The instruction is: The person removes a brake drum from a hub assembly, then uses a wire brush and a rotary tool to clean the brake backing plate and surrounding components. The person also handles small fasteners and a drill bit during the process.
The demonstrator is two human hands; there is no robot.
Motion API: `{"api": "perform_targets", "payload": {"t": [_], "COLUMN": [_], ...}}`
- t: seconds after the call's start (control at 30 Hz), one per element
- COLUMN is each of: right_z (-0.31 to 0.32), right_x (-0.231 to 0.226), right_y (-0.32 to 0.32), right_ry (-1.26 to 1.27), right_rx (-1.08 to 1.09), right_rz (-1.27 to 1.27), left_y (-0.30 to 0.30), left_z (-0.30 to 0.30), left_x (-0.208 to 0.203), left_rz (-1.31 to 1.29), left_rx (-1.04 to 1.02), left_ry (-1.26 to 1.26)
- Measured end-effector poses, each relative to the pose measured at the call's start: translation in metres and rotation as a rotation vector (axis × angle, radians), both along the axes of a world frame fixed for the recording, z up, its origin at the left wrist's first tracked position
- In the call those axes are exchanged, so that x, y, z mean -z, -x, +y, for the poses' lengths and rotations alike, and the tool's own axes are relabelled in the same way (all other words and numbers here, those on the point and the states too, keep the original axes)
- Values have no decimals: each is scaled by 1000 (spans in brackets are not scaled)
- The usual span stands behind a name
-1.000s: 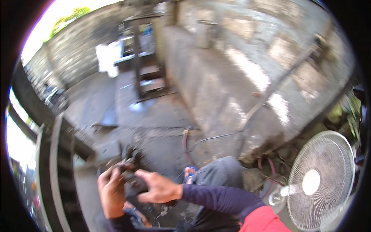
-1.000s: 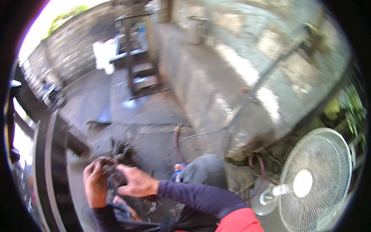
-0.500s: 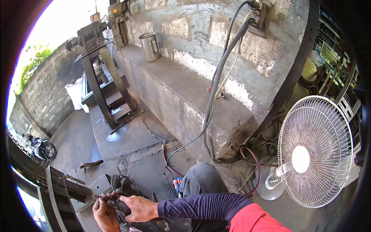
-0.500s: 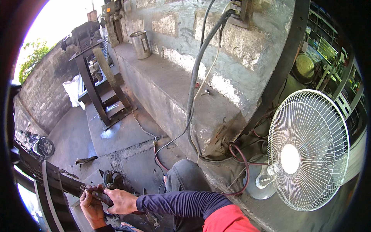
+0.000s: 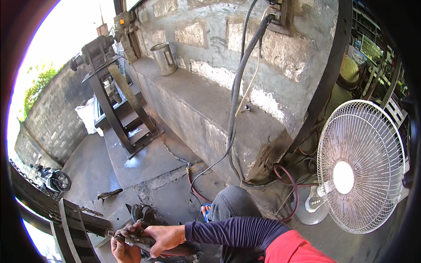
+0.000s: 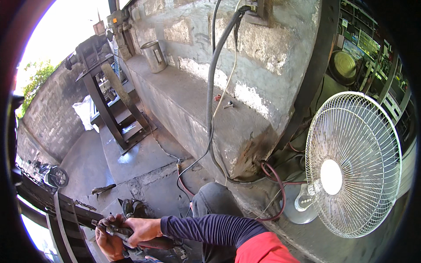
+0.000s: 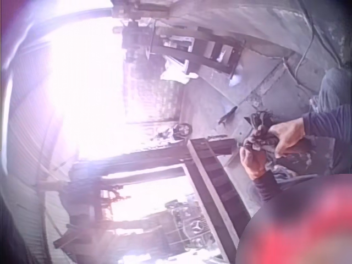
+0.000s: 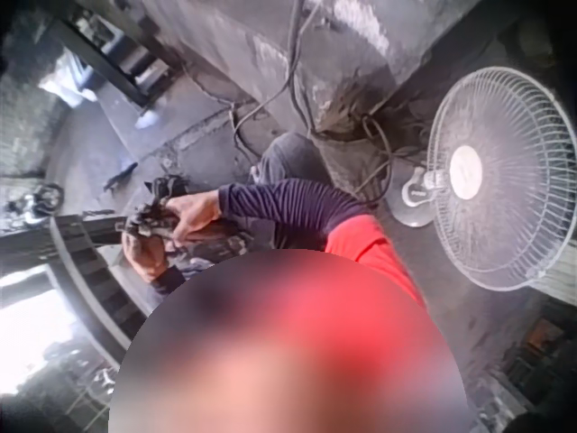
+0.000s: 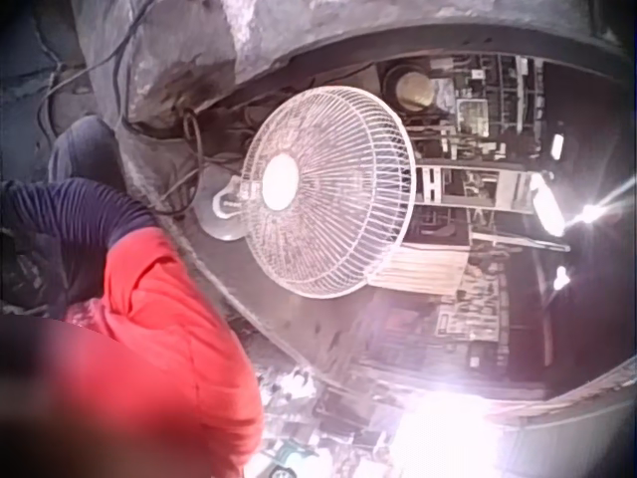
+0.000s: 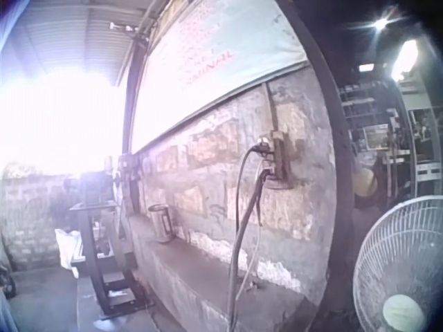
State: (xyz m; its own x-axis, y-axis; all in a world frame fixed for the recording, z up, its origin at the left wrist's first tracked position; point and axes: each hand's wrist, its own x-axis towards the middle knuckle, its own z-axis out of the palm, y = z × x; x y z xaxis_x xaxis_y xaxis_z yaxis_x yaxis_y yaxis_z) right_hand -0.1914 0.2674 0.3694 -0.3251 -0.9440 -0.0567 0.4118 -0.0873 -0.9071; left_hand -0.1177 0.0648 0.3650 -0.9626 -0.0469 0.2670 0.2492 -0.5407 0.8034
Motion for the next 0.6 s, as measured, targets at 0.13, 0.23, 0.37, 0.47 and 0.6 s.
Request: {"api": "perform_targets", "payload": {"t": [0.13, 0.23, 0.37, 0.47, 0.6], "right_z": [-2, -13, -22, -18, -16], "right_x": [2, 14, 27, 28, 21], "right_y": [-2, 1, -5, -9, -9], "right_ry": [2, -44, -103, -269, -442], "right_rx": [62, 193, 341, 444, 351], "right_rz": [71, 394, 635, 796, 759], "left_y": [-1, 2, 4, 2, 10], "left_z": [-3, -3, -2, 2, 7], "left_x": [2, 2, 0, 7, 21], "left_rz": [-45, -104, -163, -213, -258], "left_rx": [-22, -53, -138, -215, -370], "left_ry": [-41, -61, -22, 28, 72]}}
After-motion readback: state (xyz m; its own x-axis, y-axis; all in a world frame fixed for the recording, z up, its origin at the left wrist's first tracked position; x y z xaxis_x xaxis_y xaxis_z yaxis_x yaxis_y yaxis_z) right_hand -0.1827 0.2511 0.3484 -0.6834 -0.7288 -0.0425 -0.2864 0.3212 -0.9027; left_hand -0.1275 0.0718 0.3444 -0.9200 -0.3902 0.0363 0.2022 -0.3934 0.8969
